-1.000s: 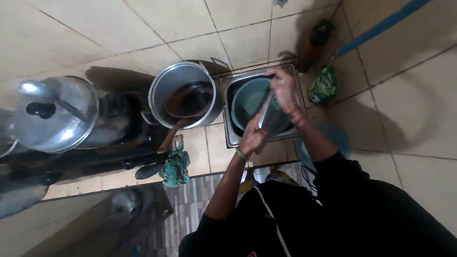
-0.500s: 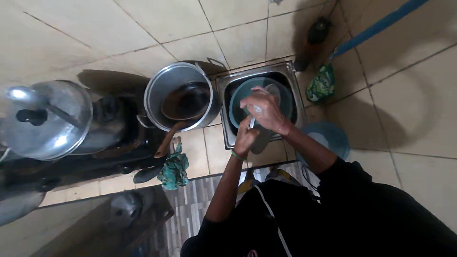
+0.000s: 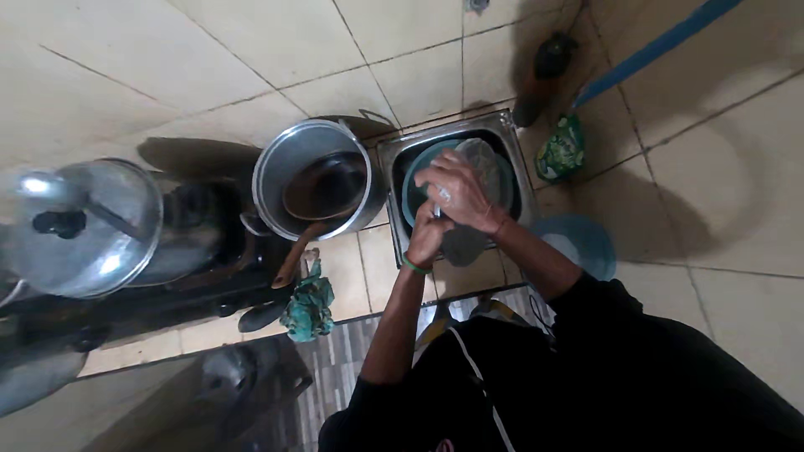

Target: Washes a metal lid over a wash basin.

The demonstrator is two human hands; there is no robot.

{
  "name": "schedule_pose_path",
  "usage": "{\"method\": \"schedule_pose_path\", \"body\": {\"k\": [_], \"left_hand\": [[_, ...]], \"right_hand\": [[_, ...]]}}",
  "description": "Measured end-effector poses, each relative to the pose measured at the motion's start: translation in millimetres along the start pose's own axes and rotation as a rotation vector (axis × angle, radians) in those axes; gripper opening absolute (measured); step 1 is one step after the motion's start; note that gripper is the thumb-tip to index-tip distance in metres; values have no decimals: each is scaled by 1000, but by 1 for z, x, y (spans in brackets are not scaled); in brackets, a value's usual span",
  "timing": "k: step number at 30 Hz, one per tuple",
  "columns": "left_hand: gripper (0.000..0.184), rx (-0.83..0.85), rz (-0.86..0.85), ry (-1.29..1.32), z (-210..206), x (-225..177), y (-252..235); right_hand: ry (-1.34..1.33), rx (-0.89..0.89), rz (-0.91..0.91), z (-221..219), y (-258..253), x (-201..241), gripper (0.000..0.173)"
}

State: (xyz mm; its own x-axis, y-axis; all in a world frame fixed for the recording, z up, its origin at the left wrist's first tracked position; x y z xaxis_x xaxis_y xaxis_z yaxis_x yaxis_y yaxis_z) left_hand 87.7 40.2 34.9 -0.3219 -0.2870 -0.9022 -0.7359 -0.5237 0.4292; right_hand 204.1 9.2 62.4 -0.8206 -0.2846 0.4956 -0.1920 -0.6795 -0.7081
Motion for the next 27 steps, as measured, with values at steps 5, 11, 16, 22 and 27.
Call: {"method": "schedule_pose_path", "body": {"k": [5,11,16,22,27], "left_hand": [[56,-17,31,84,5,11,18],[61,60,193,65,8,3,13],[64,56,118,18,12,7,-2],[60,11,98,309,12,27,10],[48,69,317,136,13,15,17]], "right_hand": [[-238,-277,-663,17,23,-101,26],[-82,-132,-625,17,20,-84,26],[-37,-63,-140,-12,10,-24,22],[-97,-159,-855,7,50,-126,29],[49,22,-544,0,29,-55,30]]}}
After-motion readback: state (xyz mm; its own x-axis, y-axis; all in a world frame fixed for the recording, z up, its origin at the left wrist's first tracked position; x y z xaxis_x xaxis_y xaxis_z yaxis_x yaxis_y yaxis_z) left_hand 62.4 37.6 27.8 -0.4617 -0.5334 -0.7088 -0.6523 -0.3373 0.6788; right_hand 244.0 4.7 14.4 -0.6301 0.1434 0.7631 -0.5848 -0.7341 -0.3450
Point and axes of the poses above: each hand's wrist, its own y-axis away from the middle knuckle, its own z-axis out of the back of the hand, x = y × z, the point moved 3 cm from there along -y, towards the middle knuckle, and after that the axes turned 12 degrees about z, right-handed, at the moved point
